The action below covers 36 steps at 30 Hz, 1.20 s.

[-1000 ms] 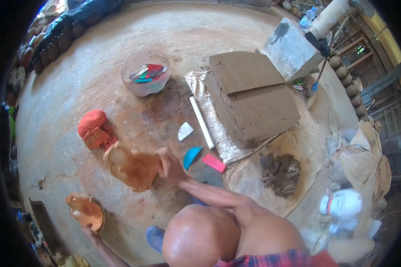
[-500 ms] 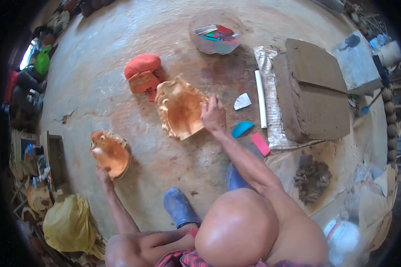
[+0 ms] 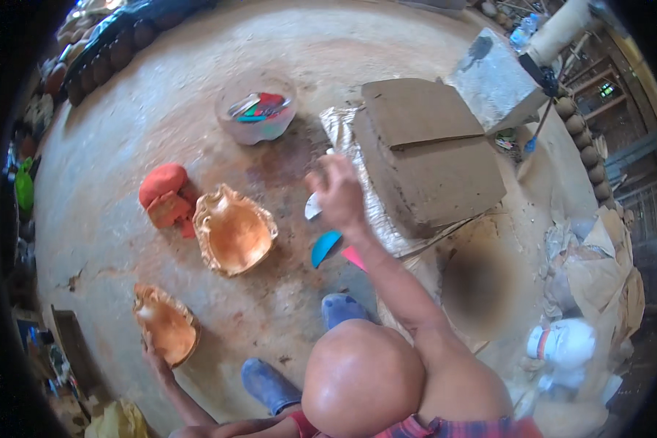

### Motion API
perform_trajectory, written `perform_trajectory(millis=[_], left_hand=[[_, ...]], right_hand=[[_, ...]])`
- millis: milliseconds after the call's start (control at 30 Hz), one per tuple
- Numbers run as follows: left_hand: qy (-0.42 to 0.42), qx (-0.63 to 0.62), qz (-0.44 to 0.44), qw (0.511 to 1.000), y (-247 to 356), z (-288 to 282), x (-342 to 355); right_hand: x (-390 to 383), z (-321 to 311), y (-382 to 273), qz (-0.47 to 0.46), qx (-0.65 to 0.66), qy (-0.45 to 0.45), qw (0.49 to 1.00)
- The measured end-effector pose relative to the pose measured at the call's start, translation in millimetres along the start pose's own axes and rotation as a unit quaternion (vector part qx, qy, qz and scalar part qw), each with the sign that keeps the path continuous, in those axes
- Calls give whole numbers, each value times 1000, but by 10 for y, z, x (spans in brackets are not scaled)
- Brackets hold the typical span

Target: The person cleans a two-part mask mold with a cloth, cuts a slab of clay from a larger block, and presses the clay into the mold sections to form a mask.

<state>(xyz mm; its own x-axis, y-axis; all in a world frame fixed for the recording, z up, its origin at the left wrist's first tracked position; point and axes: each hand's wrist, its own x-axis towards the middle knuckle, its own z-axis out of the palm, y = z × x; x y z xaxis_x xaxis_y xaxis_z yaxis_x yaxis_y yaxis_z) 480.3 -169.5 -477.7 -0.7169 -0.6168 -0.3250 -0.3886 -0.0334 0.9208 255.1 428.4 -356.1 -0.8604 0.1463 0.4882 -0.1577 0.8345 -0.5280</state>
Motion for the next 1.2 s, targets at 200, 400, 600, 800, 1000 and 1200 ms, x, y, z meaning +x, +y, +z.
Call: perform_trajectory(millis=[200, 400, 600, 800, 1000, 1200], left_hand=[[140, -13, 78, 987, 106, -138, 39], [204, -3, 116, 972, 356, 63, -214], [202, 28, 167, 965, 266, 16, -193], [238, 1, 170, 956, 464, 256, -416], [247, 15, 207, 946, 640, 293, -463], [245, 18, 206, 947, 676, 231, -554]], right_hand=[[756, -1158, 1040, -15, -244, -54, 968], [1159, -1207, 1688, -191, -321, -231, 898], [1435, -1180, 1949, -409, -261, -168, 858], [1409, -1166, 1989, -435, -216, -113, 867], [1371, -1226, 2151, -392, -195, -115, 892], [1416, -1289, 1869, -370, -259, -193, 871]])
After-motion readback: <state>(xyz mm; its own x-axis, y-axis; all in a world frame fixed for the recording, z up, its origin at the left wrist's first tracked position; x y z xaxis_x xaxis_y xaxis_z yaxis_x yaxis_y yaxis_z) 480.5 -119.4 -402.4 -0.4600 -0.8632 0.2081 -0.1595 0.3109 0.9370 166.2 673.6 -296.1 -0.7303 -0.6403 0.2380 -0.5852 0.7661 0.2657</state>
